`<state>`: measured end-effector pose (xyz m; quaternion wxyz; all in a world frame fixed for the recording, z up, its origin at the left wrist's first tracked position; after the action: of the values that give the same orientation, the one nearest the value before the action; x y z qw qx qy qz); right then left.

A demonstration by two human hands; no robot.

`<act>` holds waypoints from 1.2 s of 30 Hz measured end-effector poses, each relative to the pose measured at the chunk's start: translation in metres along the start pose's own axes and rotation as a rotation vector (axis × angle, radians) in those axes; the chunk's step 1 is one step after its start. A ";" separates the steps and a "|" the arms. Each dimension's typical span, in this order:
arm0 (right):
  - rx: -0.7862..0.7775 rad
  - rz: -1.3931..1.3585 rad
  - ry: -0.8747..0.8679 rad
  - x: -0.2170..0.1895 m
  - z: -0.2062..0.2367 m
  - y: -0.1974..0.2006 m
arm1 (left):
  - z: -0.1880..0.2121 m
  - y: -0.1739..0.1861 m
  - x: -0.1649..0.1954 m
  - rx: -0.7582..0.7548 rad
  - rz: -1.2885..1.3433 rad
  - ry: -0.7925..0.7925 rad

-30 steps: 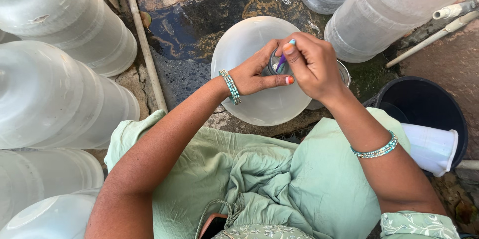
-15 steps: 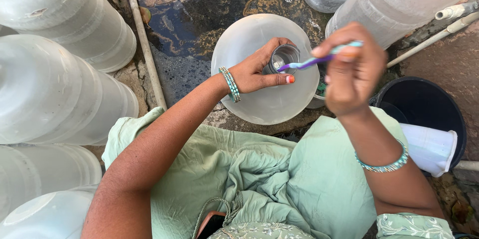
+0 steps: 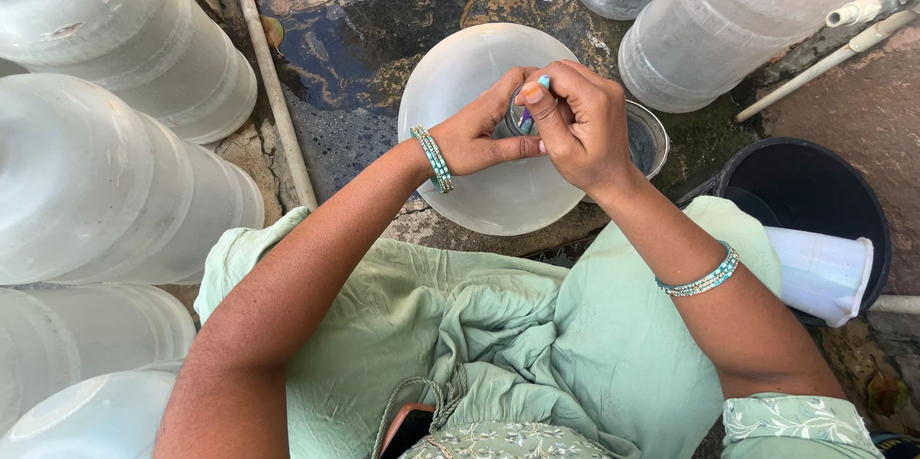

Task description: The person pours small dark pellets into a water dispenser nozzle, then uses a toothbrush to scrub the nozzle interior. The person repeats this process for multiple nozzles.

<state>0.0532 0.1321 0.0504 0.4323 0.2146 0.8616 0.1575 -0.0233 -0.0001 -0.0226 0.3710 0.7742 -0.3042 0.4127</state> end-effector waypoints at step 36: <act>0.092 -0.112 -0.095 0.001 -0.001 0.031 | -0.003 -0.005 0.004 0.008 -0.028 0.127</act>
<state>0.0593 0.1596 0.0642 0.4704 0.1931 0.8570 0.0830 -0.0188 0.0042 -0.0192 0.3921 0.7521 -0.2676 0.4572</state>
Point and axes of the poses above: each hand's wrist, its own z-axis away from the middle knuckle, its own y-axis out of the back of the hand, x = y × z, the point moved 4 cm from there along -z, towards the middle knuckle, and after that the axes turned 1 degree about -z, right-handed, at the moved point
